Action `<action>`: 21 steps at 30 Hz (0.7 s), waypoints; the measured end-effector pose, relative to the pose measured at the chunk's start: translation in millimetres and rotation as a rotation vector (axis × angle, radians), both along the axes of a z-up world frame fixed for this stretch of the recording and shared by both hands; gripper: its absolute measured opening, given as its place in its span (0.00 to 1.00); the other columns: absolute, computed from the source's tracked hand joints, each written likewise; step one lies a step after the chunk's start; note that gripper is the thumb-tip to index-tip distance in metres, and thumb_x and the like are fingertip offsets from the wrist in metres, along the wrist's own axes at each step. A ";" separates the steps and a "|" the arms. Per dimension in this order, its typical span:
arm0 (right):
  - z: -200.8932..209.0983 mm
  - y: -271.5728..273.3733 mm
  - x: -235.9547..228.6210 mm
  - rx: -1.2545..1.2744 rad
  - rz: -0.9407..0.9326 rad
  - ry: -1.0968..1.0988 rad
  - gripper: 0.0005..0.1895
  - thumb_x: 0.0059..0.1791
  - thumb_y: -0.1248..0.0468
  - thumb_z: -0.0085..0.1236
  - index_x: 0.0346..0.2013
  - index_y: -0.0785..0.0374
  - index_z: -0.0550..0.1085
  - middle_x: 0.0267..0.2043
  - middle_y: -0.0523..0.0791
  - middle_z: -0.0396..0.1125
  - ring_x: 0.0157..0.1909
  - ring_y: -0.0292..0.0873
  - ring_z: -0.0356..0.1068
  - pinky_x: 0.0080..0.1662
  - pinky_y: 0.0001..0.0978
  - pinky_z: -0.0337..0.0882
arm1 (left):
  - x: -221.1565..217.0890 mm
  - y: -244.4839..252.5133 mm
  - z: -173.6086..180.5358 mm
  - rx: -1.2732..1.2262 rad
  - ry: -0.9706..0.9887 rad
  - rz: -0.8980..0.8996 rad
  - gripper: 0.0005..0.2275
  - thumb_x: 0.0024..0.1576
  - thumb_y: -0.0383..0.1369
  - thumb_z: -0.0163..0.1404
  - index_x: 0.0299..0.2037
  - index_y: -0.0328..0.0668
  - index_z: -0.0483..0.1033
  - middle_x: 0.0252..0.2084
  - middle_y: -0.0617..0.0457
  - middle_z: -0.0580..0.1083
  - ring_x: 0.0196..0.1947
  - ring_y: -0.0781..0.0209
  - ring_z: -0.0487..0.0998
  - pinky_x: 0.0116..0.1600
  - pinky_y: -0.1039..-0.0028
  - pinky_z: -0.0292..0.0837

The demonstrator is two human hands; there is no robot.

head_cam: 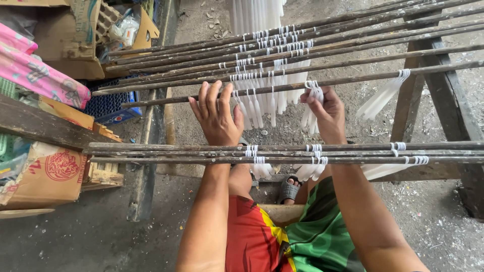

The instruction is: Organizing and spacing out bundles of candle wicks on wooden rods for preparation.

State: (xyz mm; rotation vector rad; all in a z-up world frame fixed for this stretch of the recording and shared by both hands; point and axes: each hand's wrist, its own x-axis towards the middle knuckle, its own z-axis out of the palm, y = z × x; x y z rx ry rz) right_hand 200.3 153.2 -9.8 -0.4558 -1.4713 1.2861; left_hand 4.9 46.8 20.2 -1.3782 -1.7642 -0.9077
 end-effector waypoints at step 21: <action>-5.0 0.1 6.1 -0.086 0.061 0.153 0.20 0.50 0.59 0.28 0.49 0.69 0.58 0.42 0.47 0.61 0.45 0.36 0.61 0.50 0.30 0.61 | 0.2 -0.2 -0.2 -0.012 0.007 0.007 0.22 0.42 0.32 0.52 0.49 0.48 0.65 0.52 0.51 0.63 0.59 0.51 0.56 0.62 0.54 0.32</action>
